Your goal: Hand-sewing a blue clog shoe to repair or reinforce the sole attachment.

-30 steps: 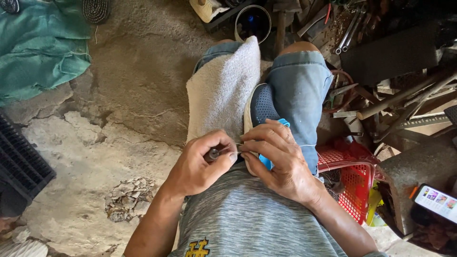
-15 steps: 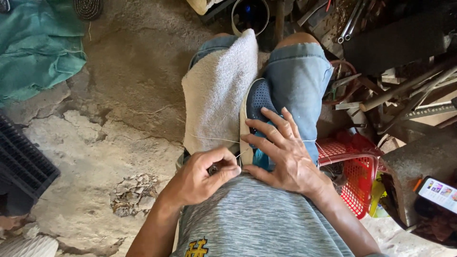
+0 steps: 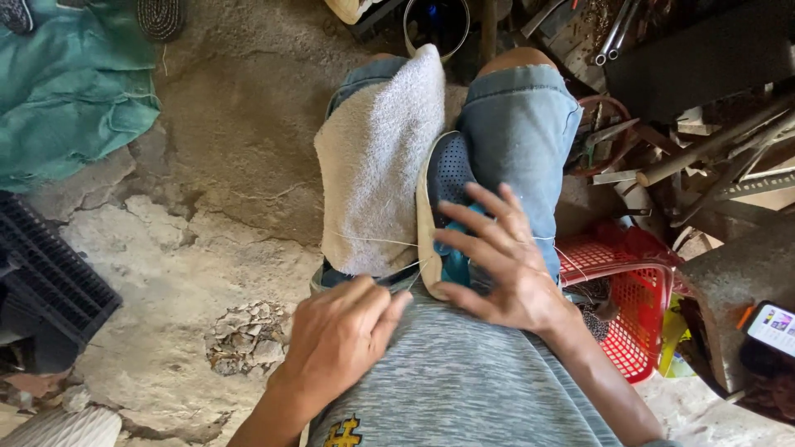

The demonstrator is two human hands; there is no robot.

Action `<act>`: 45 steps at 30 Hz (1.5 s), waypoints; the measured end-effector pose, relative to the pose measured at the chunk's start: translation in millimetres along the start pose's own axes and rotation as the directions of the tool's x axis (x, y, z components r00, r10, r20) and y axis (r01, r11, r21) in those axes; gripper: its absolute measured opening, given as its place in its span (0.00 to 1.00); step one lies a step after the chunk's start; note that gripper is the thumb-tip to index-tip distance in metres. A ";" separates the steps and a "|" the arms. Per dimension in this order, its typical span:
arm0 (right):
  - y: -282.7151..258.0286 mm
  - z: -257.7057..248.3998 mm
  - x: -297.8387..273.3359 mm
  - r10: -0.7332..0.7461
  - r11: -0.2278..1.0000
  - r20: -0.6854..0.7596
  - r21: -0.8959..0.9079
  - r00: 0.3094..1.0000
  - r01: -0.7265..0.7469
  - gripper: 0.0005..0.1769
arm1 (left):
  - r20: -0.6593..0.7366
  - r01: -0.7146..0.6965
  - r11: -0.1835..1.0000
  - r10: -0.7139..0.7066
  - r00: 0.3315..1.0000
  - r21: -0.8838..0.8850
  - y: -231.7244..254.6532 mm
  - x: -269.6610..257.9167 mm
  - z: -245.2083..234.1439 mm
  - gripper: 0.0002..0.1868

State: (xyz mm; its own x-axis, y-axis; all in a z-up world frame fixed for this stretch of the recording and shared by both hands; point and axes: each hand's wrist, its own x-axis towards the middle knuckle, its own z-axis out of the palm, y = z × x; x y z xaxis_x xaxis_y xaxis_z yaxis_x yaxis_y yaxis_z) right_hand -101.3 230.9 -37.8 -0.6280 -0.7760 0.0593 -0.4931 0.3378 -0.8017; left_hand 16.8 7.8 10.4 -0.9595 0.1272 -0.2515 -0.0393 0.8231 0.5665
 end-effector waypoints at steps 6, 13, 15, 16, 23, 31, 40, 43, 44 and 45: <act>-7.4 -4.1 -35.3 0.188 0.982 -0.275 0.044 0.943 -0.183 0.06 | -0.083 -0.038 0.994 0.046 0.995 0.098 -12.5 7.5 32.0 0.28; -10.8 0.5 -25.4 0.248 0.965 -0.021 0.088 0.969 -0.245 0.17 | -0.110 -0.051 0.960 0.021 0.994 -0.275 -4.5 30.7 -6.8 0.03; -7.2 -0.9 -22.6 0.222 0.970 0.010 0.101 0.975 -0.222 0.12 | -0.061 -0.030 0.639 -0.027 0.998 -0.768 -12.0 14.0 -32.1 0.16; -7.5 0.1 -20.9 0.221 0.970 0.015 0.102 0.975 -0.222 0.12 | -0.061 -0.027 0.638 -0.031 0.998 -0.770 -22.9 2.4 -43.1 0.16; -0.1 6.2 -14.3 0.218 0.974 0.027 0.050 0.976 -0.219 0.09 | -0.610 -0.104 0.896 -0.206 0.765 -0.432 -197.2 -115.3 -74.1 0.12; 14.8 -18.7 -51.1 0.176 0.982 0.036 -0.081 0.984 -0.173 0.12 | -0.331 0.494 0.314 -0.942 0.056 -0.811 -335.0 -173.8 -53.6 0.21; 55.2 -37.5 -110.2 0.348 0.920 -0.069 -0.166 0.935 -0.355 0.17 | -0.592 0.624 0.727 -0.379 0.711 0.285 -341.7 -102.4 9.6 0.18; 54.9 -45.7 -108.3 0.362 0.872 -0.156 -0.291 0.919 -0.393 0.22 | -0.045 0.974 0.159 -0.987 0.153 -0.164 -191.1 -15.4 -32.1 0.24; 44.7 -45.2 -96.6 0.321 0.876 -0.245 -0.291 0.915 -0.385 0.18 | -0.114 0.867 0.428 -0.904 0.413 -0.255 -180.4 -14.4 -25.4 0.19; 34.3 -45.1 -85.1 0.277 0.878 -0.332 -0.293 0.902 -0.378 0.16 | -0.205 0.681 0.660 -0.749 0.630 -0.319 -169.2 -13.4 -19.0 0.15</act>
State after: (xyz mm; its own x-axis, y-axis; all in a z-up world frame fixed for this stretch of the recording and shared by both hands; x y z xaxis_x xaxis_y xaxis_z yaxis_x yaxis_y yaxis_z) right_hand -91.9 332.5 -43.5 -0.9028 -0.4290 0.0290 -0.3721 0.7458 -0.5525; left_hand 31.1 -143.7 -67.2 -0.6322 -0.6497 -0.4221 -0.7679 0.4530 0.4529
